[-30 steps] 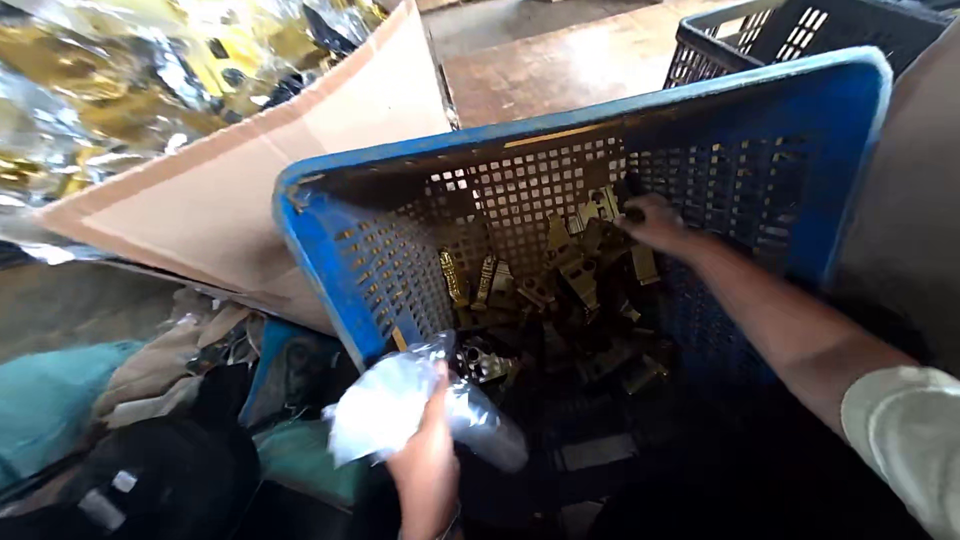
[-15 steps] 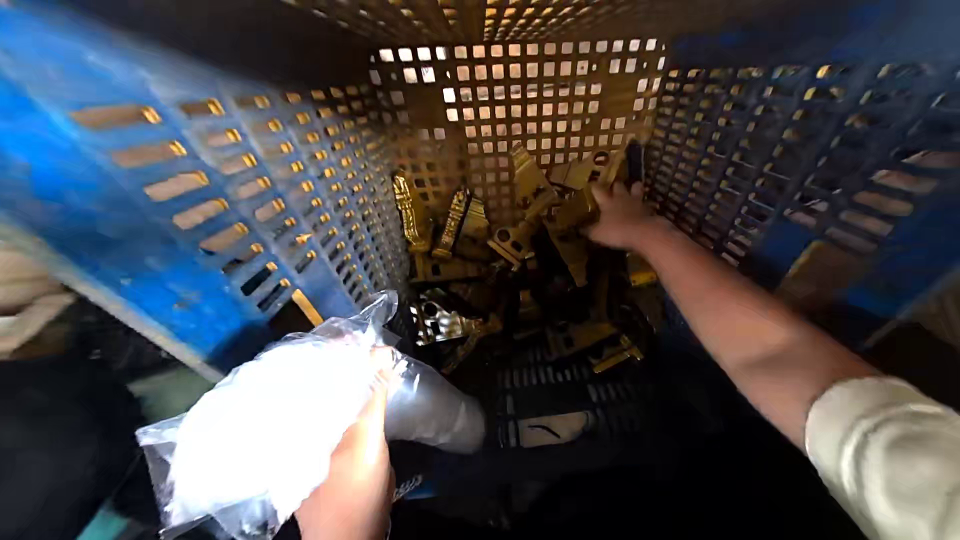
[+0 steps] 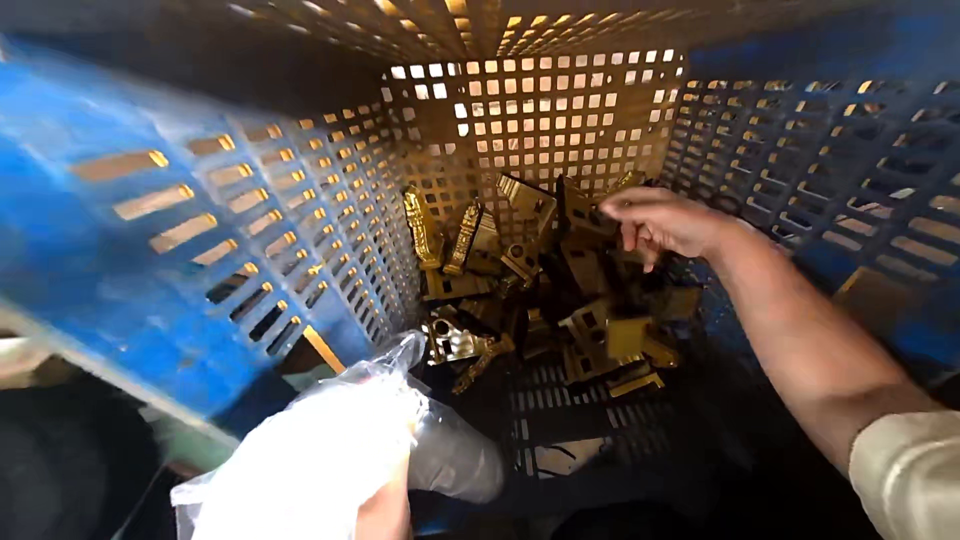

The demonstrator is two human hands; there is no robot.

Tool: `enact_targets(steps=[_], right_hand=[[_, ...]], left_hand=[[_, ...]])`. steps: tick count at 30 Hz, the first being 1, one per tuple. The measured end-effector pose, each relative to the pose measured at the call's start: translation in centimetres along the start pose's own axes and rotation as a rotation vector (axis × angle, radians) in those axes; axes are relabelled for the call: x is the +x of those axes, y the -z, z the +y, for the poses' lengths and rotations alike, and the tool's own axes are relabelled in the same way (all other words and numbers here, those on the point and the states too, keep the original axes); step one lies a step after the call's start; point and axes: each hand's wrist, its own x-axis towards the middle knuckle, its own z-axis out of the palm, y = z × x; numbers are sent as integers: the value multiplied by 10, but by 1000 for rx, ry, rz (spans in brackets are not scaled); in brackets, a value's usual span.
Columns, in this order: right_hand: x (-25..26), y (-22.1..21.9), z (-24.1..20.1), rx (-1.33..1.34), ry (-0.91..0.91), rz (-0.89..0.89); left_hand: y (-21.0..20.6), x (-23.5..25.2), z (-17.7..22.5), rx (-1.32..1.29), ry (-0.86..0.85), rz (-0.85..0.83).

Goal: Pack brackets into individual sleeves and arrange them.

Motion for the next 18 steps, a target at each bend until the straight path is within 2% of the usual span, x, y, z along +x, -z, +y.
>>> enact_targets(steps=[2, 4, 6, 9, 12, 14, 16, 17, 18], right_hand=[[36, 12, 14, -37, -61, 220], [72, 22, 36, -282, -48, 425], [95, 16, 57, -459, -48, 490], [104, -11, 74, -472, -66, 621], [84, -10, 68, -448, -149, 541], [62, -5, 67, -408, -100, 408], [38, -3, 60, -291, -92, 182], [31, -2, 60, -159, -105, 144], [31, -1, 65, -43, -97, 204]], left_hand=[[3, 2, -5, -7, -24, -61], [8, 3, -11, -10, -58, -149], [10, 3, -16, 12, -58, -196], [2, 4, -11, 52, -26, -183], [-1, 3, -10, 67, -21, -162], [-2, 1, -5, 29, -53, -143], [3, -2, -4, 10, -51, -174], [5, -3, -5, 32, -44, -188], [6, -3, -5, 74, -38, -189]])
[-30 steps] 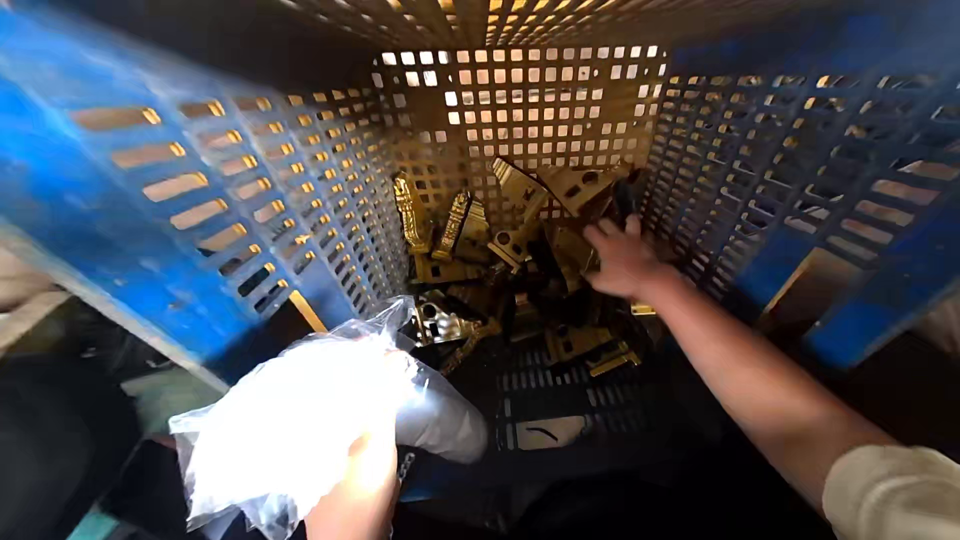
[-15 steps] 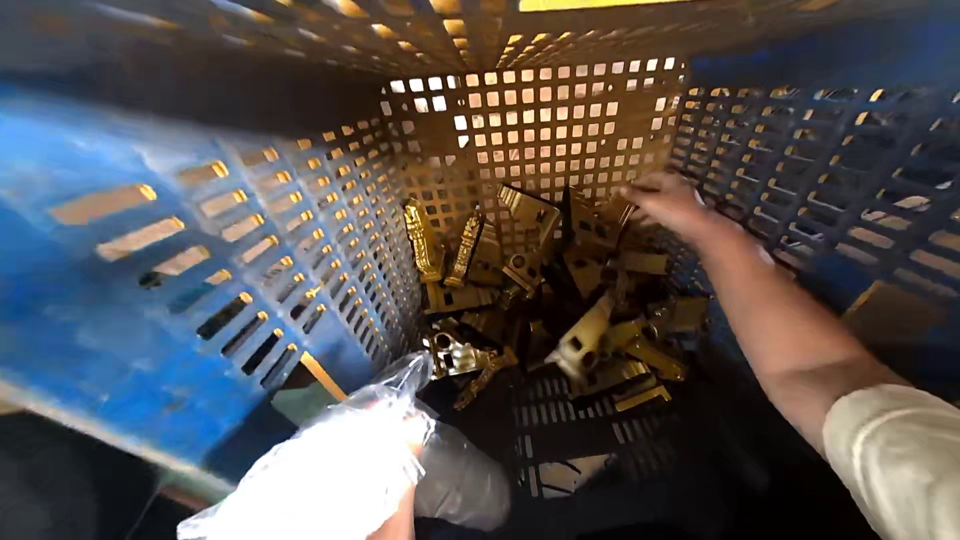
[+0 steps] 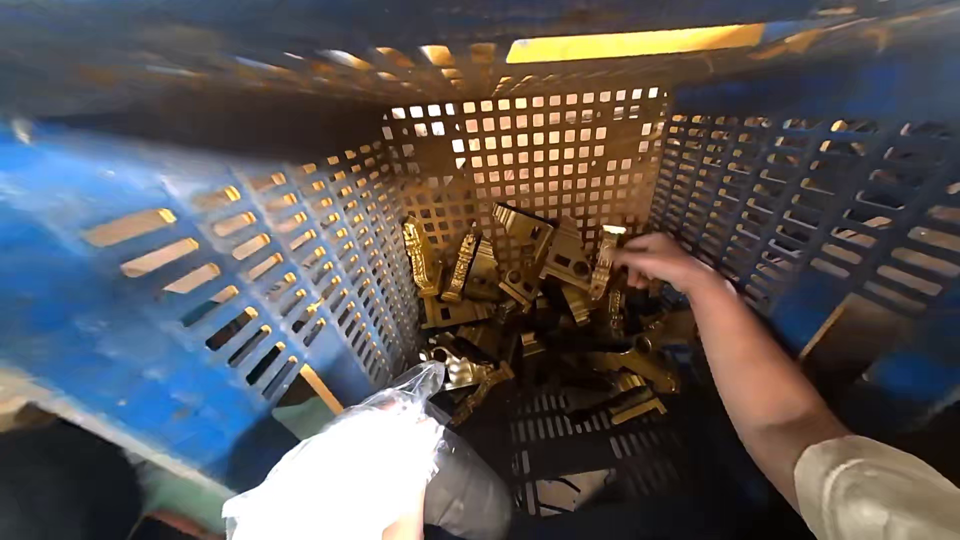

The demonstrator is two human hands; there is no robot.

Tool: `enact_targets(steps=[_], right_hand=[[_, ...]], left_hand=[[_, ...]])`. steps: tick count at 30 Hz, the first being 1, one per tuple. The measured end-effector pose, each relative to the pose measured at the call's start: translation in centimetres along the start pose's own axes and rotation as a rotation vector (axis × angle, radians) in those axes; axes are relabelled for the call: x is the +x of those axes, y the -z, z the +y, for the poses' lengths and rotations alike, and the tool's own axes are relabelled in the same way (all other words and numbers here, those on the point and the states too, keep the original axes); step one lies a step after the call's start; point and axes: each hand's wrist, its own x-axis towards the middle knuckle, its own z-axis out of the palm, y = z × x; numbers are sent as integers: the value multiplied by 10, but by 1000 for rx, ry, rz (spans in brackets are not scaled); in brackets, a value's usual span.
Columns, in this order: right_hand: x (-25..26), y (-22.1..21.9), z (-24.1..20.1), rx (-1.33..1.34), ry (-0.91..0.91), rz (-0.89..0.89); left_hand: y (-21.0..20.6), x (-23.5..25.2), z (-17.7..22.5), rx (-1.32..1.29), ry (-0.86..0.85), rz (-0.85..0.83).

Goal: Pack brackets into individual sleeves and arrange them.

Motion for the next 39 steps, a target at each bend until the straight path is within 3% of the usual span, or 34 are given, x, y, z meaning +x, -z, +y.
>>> enact_targets(steps=[2, 4, 6, 9, 12, 16, 21, 24, 27, 29, 31, 35, 37, 39], right_hand=[[21, -3, 14, 33, 51, 163], [41, -12, 26, -100, 94, 125], [41, -21, 18, -180, -18, -15], [4, -20, -10, -113, -137, -167], [-27, -29, -12, -153, -40, -218], [-97, -80, -24, -400, 98, -258], [-155, -123, -22, -364, 316, -394], [-185, -111, -26, 44, 365, -247], [-231, -91, -41, 376, 358, -417], [-251, -95, -40, 414, 464, -477], [-259, -97, -35, 465, 435, -427], [-267, -90, -17, 490, 396, -476], [-268, -94, -9, 418, 408, -385], [-268, -95, -7, 358, 373, -371]], left_hand=[[0, -1, 2, 20, 27, 16], [0, 0, 0, -12, 24, 56], [0, 3, -6, -29, 1, 76], [2, 4, -12, -24, -10, 63], [-1, 5, -10, 46, 55, 5], [-5, 7, -5, -7, 202, -104], [-9, -6, 0, -29, 345, -116], [-3, -27, -7, -82, 293, -155], [-6, -59, -17, -175, 141, -255], [-13, -78, -22, -220, 18, -305], [-13, -91, -21, -220, -64, -342], [-6, -102, -25, 22, -255, -404], [-4, -104, -27, -47, -247, -479], [-5, -105, -16, -223, -125, -548]])
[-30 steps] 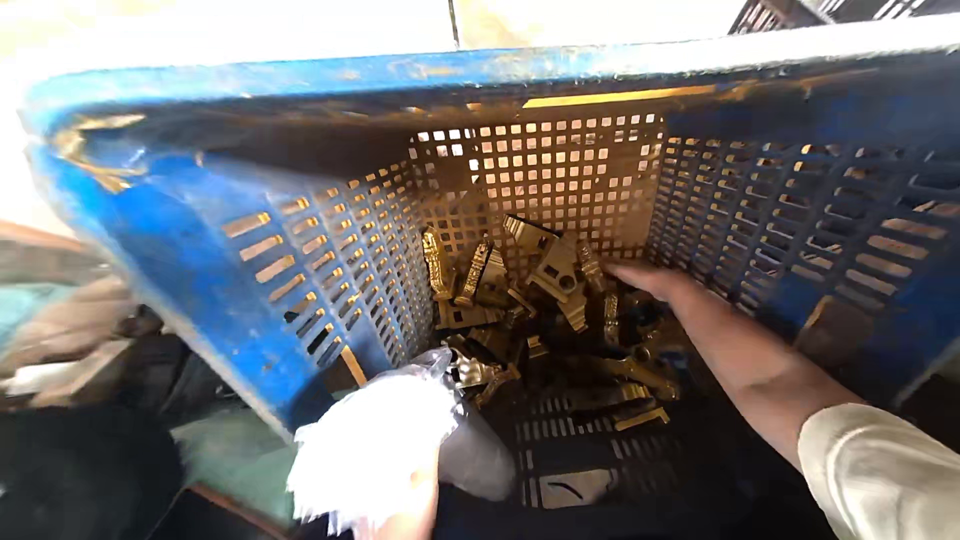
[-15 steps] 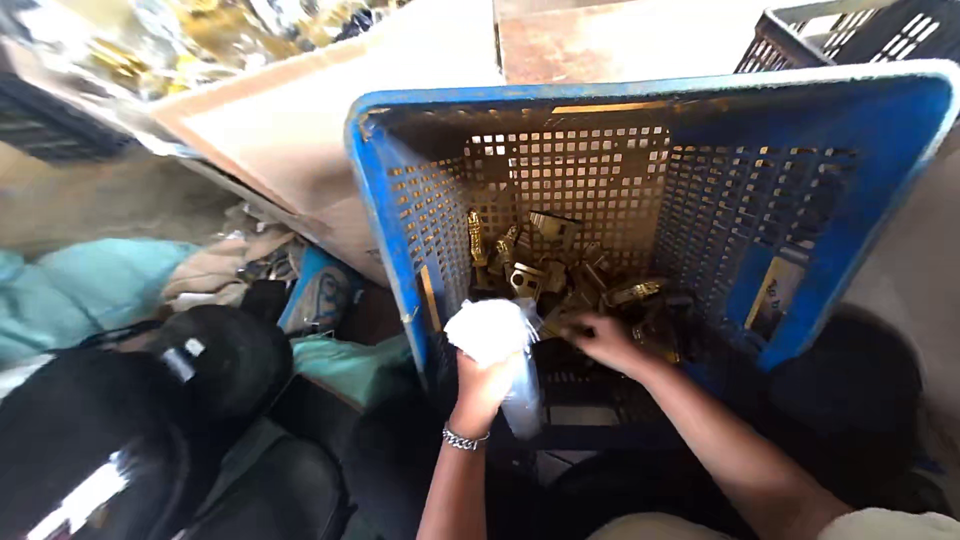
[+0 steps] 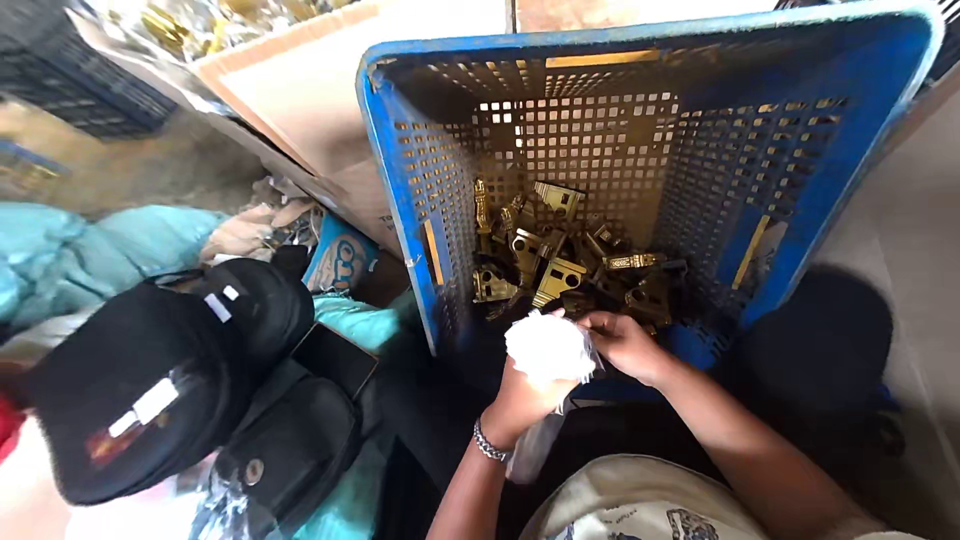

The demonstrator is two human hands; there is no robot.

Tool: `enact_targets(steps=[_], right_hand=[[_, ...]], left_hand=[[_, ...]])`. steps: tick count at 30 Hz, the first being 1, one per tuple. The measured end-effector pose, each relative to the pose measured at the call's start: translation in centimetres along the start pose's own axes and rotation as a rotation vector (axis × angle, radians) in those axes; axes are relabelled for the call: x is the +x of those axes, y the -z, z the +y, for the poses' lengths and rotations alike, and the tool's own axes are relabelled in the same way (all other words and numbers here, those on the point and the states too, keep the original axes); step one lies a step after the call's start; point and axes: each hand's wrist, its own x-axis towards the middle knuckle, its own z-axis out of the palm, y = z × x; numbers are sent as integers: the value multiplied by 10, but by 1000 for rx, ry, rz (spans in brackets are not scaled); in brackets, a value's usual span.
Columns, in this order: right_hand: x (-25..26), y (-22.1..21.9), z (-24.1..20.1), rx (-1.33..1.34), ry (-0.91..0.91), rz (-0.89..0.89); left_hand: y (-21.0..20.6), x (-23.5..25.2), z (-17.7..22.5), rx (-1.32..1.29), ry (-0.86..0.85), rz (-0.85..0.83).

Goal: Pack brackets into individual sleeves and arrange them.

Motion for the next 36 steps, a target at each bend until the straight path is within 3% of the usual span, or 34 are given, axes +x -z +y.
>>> enact_targets(steps=[2, 6, 8, 10, 12, 14, 17, 18, 19, 21, 24, 26, 29, 31, 33, 36], right_hand=[[-4, 2, -2, 51, -61, -130], [-5, 10, 4, 189, -30, -276], [-3, 12, 10, 260, -18, -252], [-2, 10, 13, 322, -32, -184], [-2, 4, 12, 389, -60, -98], [-5, -3, 9, 345, -87, -72], [-16, -13, 1, 80, -117, -245], [-16, -13, -1, 19, -117, -296], [-14, -11, 0, -16, -90, -314], [-11, -2, 0, -11, -65, -255], [3, 16, -5, 17, -70, 33], [9, 15, -6, -46, -53, 102], [2, -8, -4, -135, 104, -182], [3, -17, -4, -154, 158, -366], [14, -3, -8, -105, 118, -429], [41, 30, -6, -50, 8, -290]], left_hand=[[-3, 0, 11, -133, 110, -14], [9, 3, 7, -77, 133, -147], [21, 5, 3, 135, 127, 46], [26, 7, -12, 433, 4, 401], [29, 8, -20, 474, -78, 619], [24, 1, -6, 234, -42, 496], [7, -15, 16, -183, 210, 10], [6, -17, 12, -209, 212, -41], [8, -19, 7, -183, 205, 3], [16, -17, 0, -67, 237, 273], [31, -8, -4, -6, 324, 544], [31, -8, 5, -99, 355, 485], [14, -9, 10, -260, 377, 265], [6, -12, 11, -207, 360, 210], [14, -14, 8, -98, 251, 256], [31, -19, -3, 78, 160, 412]])
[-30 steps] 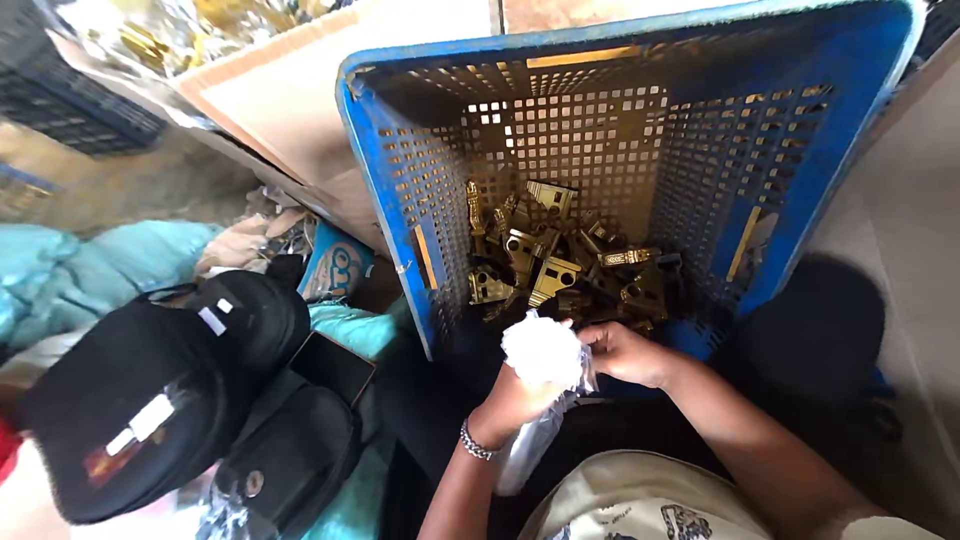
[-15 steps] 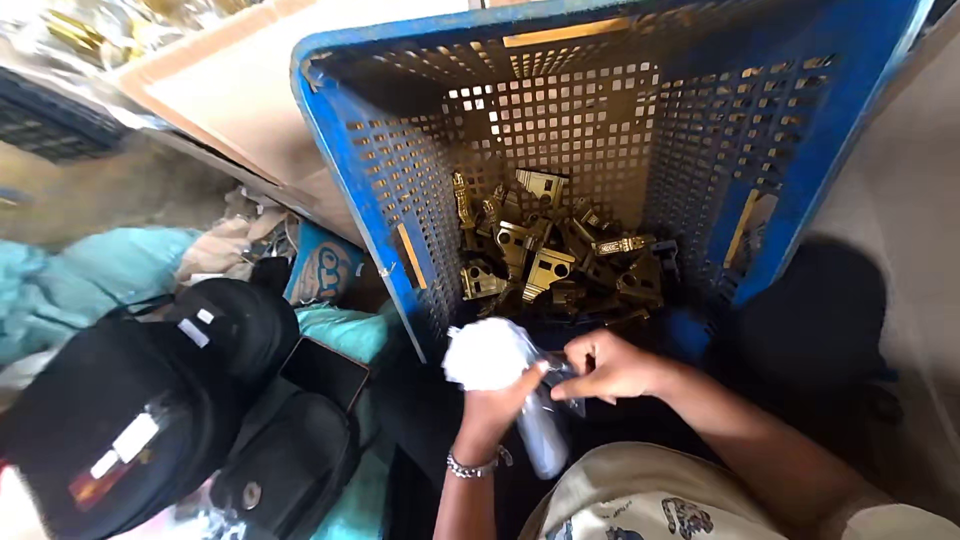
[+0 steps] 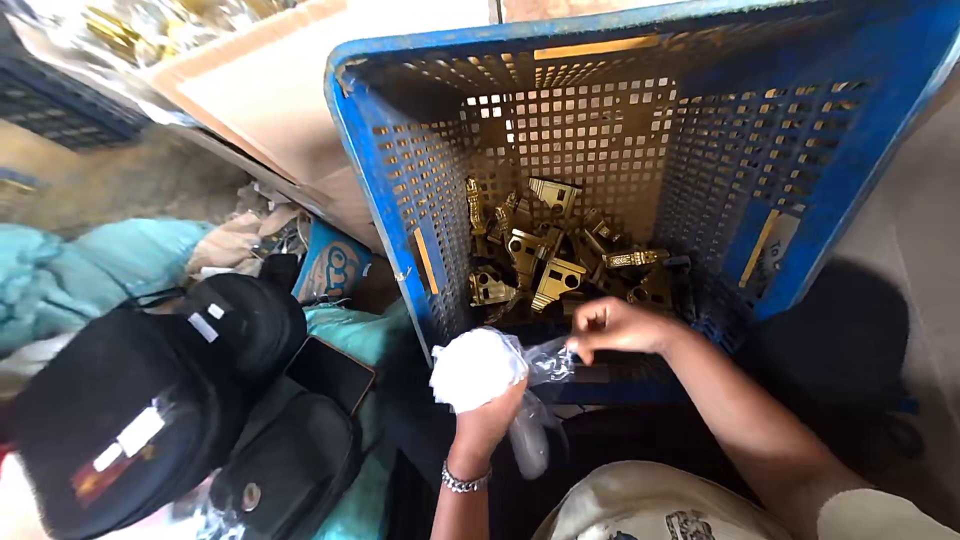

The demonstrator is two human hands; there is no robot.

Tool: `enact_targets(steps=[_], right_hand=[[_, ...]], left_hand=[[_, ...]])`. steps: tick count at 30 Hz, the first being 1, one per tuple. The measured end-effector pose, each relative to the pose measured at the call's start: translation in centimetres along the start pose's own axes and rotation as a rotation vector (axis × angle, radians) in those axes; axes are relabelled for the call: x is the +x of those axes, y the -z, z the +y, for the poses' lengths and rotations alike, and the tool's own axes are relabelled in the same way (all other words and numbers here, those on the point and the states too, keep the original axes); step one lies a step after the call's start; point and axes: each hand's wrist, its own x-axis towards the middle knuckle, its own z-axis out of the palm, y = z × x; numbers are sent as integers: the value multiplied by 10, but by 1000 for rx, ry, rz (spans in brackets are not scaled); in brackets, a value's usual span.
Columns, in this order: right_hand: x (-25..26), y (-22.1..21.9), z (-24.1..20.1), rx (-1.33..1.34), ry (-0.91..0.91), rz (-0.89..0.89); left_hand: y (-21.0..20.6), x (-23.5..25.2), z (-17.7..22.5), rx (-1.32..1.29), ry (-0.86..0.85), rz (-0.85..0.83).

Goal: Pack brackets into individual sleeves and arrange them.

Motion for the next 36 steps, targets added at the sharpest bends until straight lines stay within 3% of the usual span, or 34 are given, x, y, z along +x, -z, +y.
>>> enact_targets(steps=[4, 8, 12, 16, 19, 22, 23, 25, 27, 28, 30, 32, 34, 36], right_hand=[[69, 40, 37, -265, -312, 458], [98, 41, 68, -471, -489, 380], [70, 21, 44, -195, -430, 477], [20, 18, 15, 225, 29, 635], [-11, 29, -14, 358, 224, 440], [-27, 15, -47, 227, 64, 39], [-25, 6, -52, 150, -23, -12], [-14, -11, -44, -82, 18, 150], [-1, -27, -22, -433, 224, 406], [2, -36, -16, -590, 262, 407], [1, -53, -15, -770, 128, 197], [8, -57, -14, -760, -24, 58], [16, -52, -6, -555, -10, 130], [22, -48, -8, -244, -19, 160]], left_hand=[[6, 10, -5, -76, -36, 185], [-2, 11, 12, -175, -24, 300], [-2, 16, 10, -88, -50, 306], [-7, 22, 12, -65, -30, 238], [-14, 31, 9, -54, -102, 172], [-24, 38, 17, 1, -92, 93], [-27, 37, 25, 10, -32, 43], [-31, 36, 38, -23, 95, -30], [-31, 41, 46, -132, 183, 0], [-31, 42, 49, -172, 214, 12], [-28, 38, 52, -110, 232, -20], [-25, 29, 48, 116, 90, -124], [-27, 26, 33, 224, -142, -199], [-32, 28, 19, 238, -245, -158]])
